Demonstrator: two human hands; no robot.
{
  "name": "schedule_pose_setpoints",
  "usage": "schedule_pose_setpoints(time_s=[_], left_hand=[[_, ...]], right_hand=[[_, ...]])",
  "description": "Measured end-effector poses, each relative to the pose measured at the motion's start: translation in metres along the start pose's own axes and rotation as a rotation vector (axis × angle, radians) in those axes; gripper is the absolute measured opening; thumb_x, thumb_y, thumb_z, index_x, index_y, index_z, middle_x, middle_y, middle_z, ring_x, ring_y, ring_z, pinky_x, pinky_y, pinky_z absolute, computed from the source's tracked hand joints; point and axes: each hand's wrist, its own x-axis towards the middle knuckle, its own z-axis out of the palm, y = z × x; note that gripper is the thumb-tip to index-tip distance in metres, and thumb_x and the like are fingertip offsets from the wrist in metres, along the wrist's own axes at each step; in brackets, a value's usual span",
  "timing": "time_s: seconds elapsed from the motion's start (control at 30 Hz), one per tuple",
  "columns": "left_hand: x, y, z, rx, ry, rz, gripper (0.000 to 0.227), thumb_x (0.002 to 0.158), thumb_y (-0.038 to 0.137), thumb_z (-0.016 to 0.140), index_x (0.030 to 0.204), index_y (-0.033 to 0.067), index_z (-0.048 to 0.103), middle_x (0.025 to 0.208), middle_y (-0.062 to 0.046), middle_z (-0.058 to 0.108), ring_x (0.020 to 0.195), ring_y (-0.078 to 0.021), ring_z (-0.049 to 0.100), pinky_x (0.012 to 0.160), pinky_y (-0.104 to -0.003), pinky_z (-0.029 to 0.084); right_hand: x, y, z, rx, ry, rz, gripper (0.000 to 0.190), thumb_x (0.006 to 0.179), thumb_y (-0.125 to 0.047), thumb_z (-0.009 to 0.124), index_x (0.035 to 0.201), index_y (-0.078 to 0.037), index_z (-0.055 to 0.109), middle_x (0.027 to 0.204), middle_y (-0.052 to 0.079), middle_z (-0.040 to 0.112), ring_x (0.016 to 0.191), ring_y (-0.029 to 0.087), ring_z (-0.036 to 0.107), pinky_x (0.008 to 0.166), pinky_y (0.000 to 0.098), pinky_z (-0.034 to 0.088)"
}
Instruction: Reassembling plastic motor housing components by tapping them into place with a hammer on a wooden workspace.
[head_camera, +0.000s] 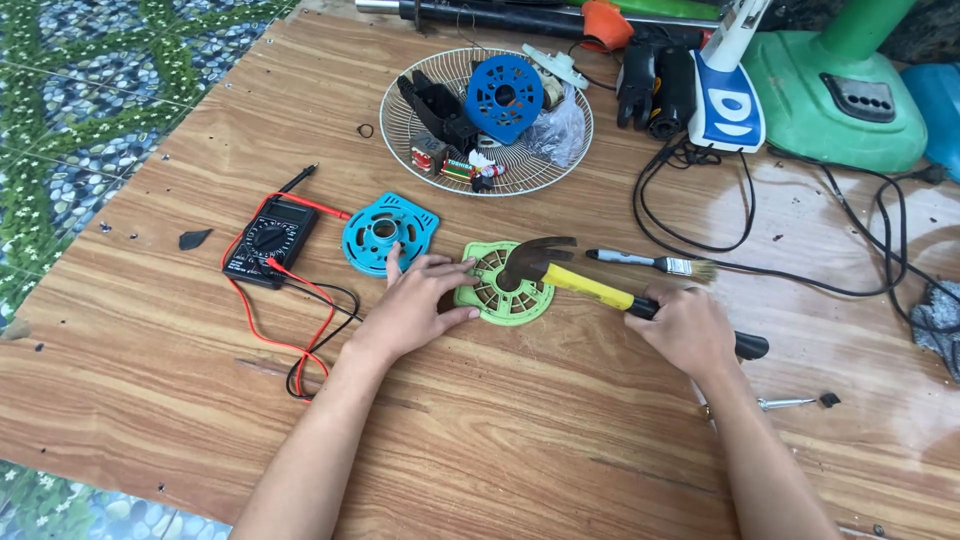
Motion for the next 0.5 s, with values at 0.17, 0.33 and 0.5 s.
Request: schedule_pose_setpoints(time_s=[0.17, 0.33, 0.5], left_hand=[[0.0, 0.001, 0.001, 0.0, -0.003, -0.01, 0.036, 0.089, 0.038, 0.075, 0.122, 0.0223, 0.069, 0.144, -0.001, 0.063, 0.137, -0.029, 0.051, 0.115, -0.077, 0.001], [0.001, 0.007, -0.001, 0.012, 0.002, -0.009, 0.036, 0.092, 0.038, 0.073, 0.123, 0.0219, 0.069, 0.143, -0.002, 0.064, 0.136, -0.03, 0.052, 0.114, -0.077, 0.002], [0.001, 0.01, -0.001, 0.015, -0.01, -0.045, 0.035, 0.093, 0.04, 0.071, 0.124, 0.0229, 0.069, 0.143, -0.001, 0.064, 0.135, -0.0293, 0.052, 0.115, -0.077, 0.002]], right_hand=[[0.001, -0.005, -0.001, -0.032, -0.004, -0.049, 0.042, 0.075, -0.061, 0.076, 0.096, -0.025, 0.08, 0.08, 0.015, 0.076, 0.09, 0.038, 0.075, 0.087, 0.0497, 0.06], [0.001, -0.011, -0.01, -0.019, -0.026, -0.086, 0.047, 0.076, -0.06, 0.075, 0.103, -0.021, 0.08, 0.088, 0.017, 0.078, 0.095, 0.04, 0.075, 0.09, 0.0525, 0.059], [-0.004, -0.013, -0.011, -0.057, -0.101, -0.064, 0.049, 0.08, -0.062, 0.069, 0.11, -0.025, 0.079, 0.093, 0.016, 0.08, 0.097, 0.04, 0.076, 0.092, 0.0523, 0.059]])
